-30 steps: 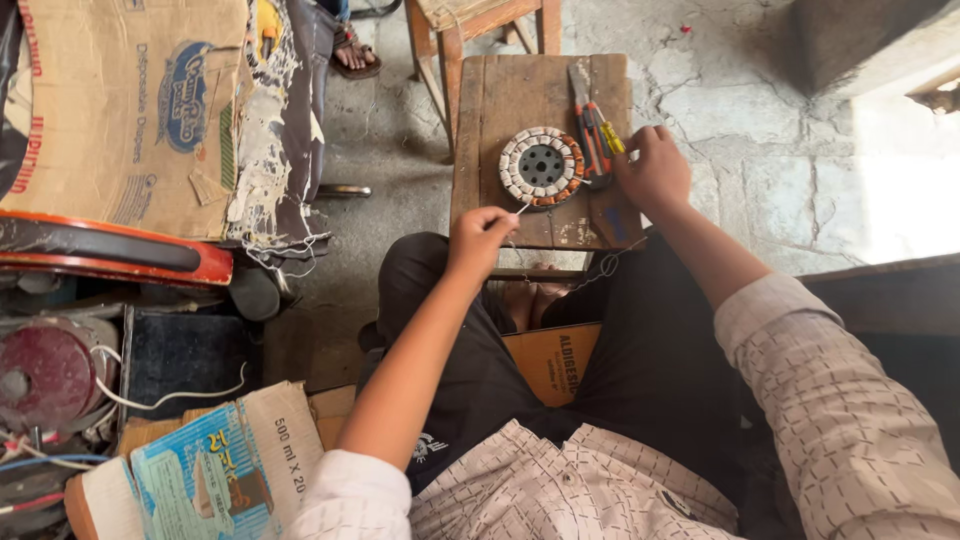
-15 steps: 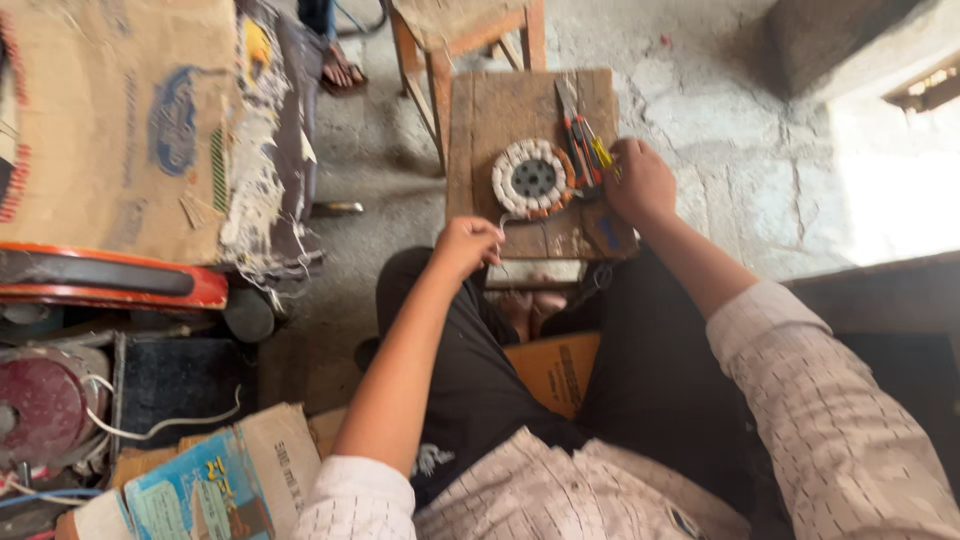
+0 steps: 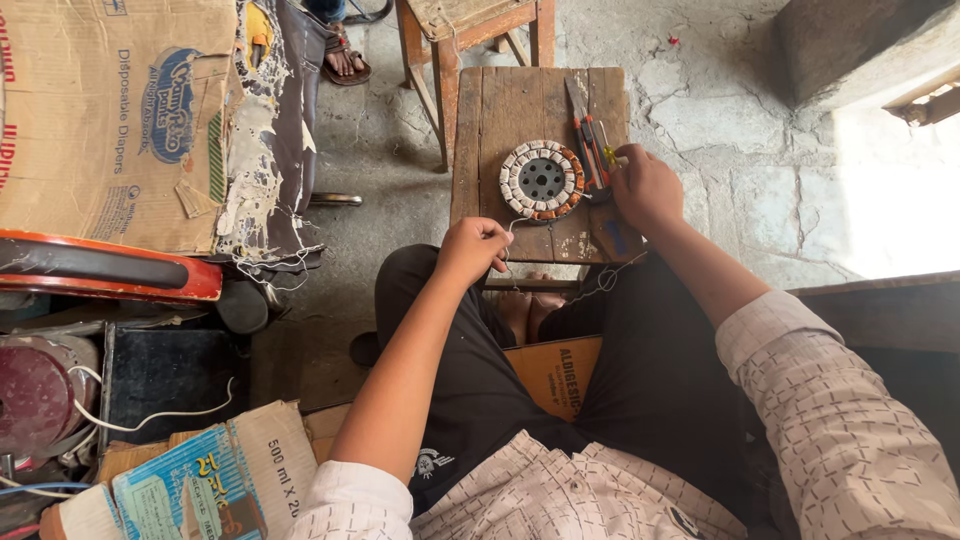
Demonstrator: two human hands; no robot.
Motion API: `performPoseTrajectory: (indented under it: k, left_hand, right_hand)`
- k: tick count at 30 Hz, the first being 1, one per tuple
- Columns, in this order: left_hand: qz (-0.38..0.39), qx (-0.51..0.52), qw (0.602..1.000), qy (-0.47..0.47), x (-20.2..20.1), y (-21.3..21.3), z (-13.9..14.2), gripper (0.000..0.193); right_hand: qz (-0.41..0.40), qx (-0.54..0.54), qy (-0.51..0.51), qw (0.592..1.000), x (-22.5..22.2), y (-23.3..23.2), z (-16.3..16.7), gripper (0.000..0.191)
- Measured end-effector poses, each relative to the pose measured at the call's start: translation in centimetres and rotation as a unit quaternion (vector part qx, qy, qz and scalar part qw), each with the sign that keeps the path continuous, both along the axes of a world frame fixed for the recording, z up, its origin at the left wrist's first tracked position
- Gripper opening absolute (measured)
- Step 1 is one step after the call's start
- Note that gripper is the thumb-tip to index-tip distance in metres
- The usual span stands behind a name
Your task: The person sits on a chair and works on a motor stator placed on a small wooden stool. They use a screwdriver to adjust the copper windings and tie them with white string, repeatedly wrapping and tightening the string to secure the coils.
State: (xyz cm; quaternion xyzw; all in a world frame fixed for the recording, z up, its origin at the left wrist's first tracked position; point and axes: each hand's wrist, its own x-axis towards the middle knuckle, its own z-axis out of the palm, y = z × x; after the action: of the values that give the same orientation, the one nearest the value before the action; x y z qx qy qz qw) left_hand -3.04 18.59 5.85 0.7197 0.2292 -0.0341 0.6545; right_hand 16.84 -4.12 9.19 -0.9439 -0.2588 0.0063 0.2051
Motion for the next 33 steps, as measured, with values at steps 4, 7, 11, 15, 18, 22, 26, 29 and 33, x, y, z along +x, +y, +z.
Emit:
performPoseTrajectory:
  k: [4,7,11,15,18,22,26,29,33]
  left_hand:
    - [-0.006,0.025,1.000,0.007,-0.1,0.0,0.7,0.019]
    - [-0.009,0.030,0.999,0.011,-0.1,-0.1,1.0,0.021]
    - [-0.006,0.060,0.998,0.025,-0.1,-0.3,1.7,0.020]
    - [-0.009,0.082,0.996,0.030,-0.3,-0.5,3.0,0.020]
    - [-0.008,0.122,0.992,0.039,-0.5,-1.0,4.1,0.022]
    - [0.027,0.297,0.954,0.010,-0.1,-2.5,5.0,0.023]
    - [0.049,0.301,0.951,-0.047,0.3,-3.7,4.7,0.031]
    - [0.045,0.230,0.971,-0.055,0.3,-3.4,3.9,0.028]
    - [0.050,0.159,0.985,-0.046,0.1,-2.6,3.0,0.015]
  right_hand:
    - [0.005,-0.005,-0.002,1.000,-0.4,0.4,1.2,0.033]
    - [0.008,-0.022,-0.003,1.000,-0.9,0.6,1.8,0.039]
    - [0.012,-0.027,-0.014,0.999,-0.7,0.7,1.9,0.046]
    - [-0.020,-0.029,0.030,0.999,0.3,0.8,0.4,0.038]
    - [-0.018,-0.011,0.010,1.000,0.4,0.7,-1.2,0.034]
    - [-0.009,0.038,-0.013,0.999,-0.1,0.7,-1.4,0.029]
    - [0.074,0.105,-0.138,0.982,-1.5,1.1,2.2,0.021]
    - [0.136,-0.166,-0.002,0.977,-4.0,2.4,5.5,0.024]
    - [0.144,-0.119,-0.008,0.982,-8.5,2.1,7.9,0.021]
